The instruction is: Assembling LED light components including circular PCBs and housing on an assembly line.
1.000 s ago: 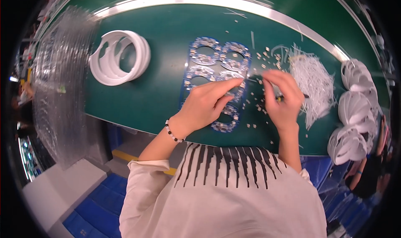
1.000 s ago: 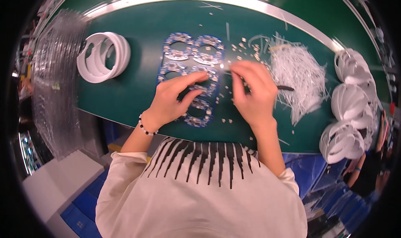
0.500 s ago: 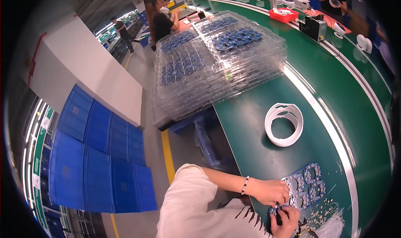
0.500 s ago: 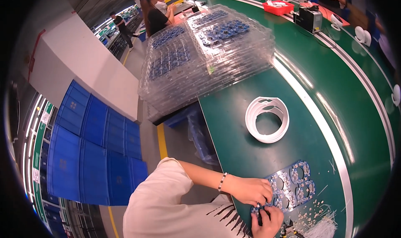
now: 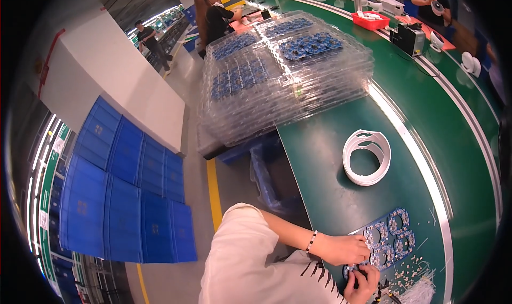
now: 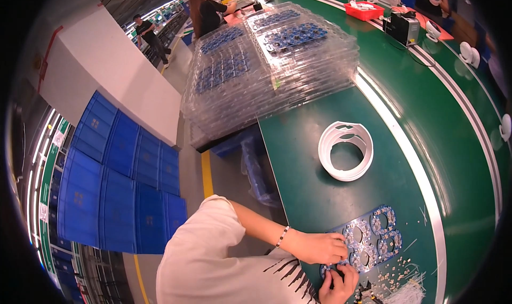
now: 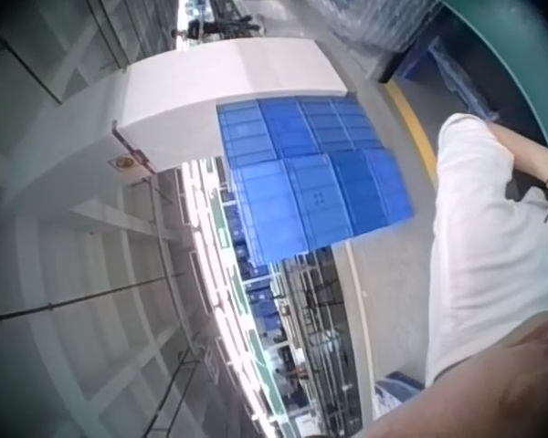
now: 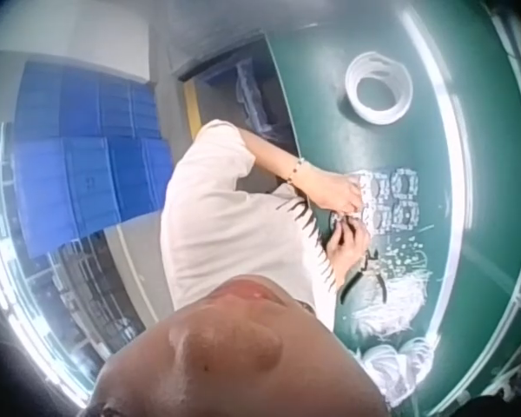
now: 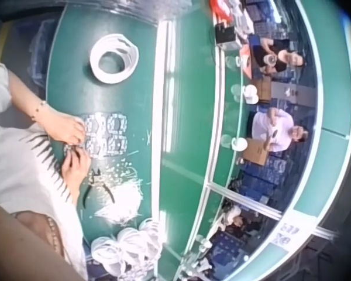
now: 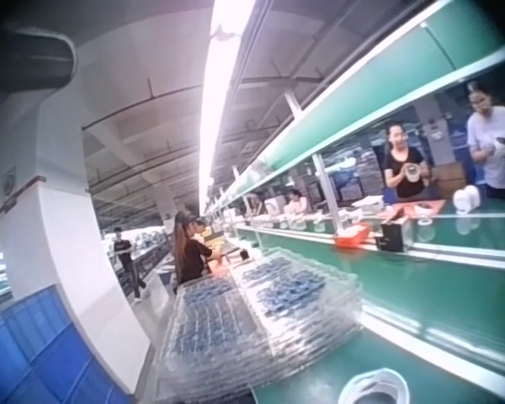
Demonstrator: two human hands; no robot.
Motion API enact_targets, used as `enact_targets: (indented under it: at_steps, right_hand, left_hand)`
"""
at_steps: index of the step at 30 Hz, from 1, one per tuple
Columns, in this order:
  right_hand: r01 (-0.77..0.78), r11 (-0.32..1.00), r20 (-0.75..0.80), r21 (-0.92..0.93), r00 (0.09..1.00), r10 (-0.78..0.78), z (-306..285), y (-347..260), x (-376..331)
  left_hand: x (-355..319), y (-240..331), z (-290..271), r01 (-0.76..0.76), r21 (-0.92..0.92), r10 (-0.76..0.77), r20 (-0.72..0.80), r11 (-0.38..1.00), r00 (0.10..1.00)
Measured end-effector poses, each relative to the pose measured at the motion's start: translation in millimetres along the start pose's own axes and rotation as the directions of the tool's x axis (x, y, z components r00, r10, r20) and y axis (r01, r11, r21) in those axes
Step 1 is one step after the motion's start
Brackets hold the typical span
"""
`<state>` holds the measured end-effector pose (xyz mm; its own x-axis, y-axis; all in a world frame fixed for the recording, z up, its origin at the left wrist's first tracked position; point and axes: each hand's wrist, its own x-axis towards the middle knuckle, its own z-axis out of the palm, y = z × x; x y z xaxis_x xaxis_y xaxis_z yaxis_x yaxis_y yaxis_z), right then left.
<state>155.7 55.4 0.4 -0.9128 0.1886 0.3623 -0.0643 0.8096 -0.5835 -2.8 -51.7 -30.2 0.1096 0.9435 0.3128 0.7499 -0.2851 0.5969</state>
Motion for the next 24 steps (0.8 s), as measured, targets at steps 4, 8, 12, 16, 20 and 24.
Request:
enact_targets:
  at_steps: [4,8,12,16,20,24]
  right_hand:
    - [0.024,1.0,-0.001,-0.008,1.0,-0.024,2.4,3.6,-4.2]
    - [0.015,0.999,-0.033,-0.041,0.999,-0.017,3.9,6.8,-16.2]
    - [-0.173,0.981,-0.154,0.087,0.971,0.184,12.3,7.4,-35.8]
    - [-0.146,0.984,-0.2,0.104,0.966,0.164,19.0,5.2,-29.8]
    - [-0.082,0.995,-0.337,0.061,0.936,0.098,-4.9,6.9,-16.2]
    - [-0.324,0.936,-0.597,-0.134,0.78,0.185,-47.4,20.8,-29.0]
  left_hand:
    - [-1.7,2.5,8.9,0.008,0.103,-0.012,0.046,0.995,0.999]
    - [3.0,13.4,15.2,0.113,-0.077,-0.116,-0.031,0.991,0.993]
    - [6.7,21.7,13.5,0.2,-0.191,-0.204,-0.001,0.961,0.979]
    - [-2.0,22.7,10.7,0.299,-0.122,-0.306,-0.044,0.947,0.951]
    - [24.3,21.5,-5.1,0.164,-0.05,-0.17,-0.16,0.985,0.972]
    - [64.2,33.8,14.7,-0.017,-0.153,-0.005,-0.144,0.988,0.99]
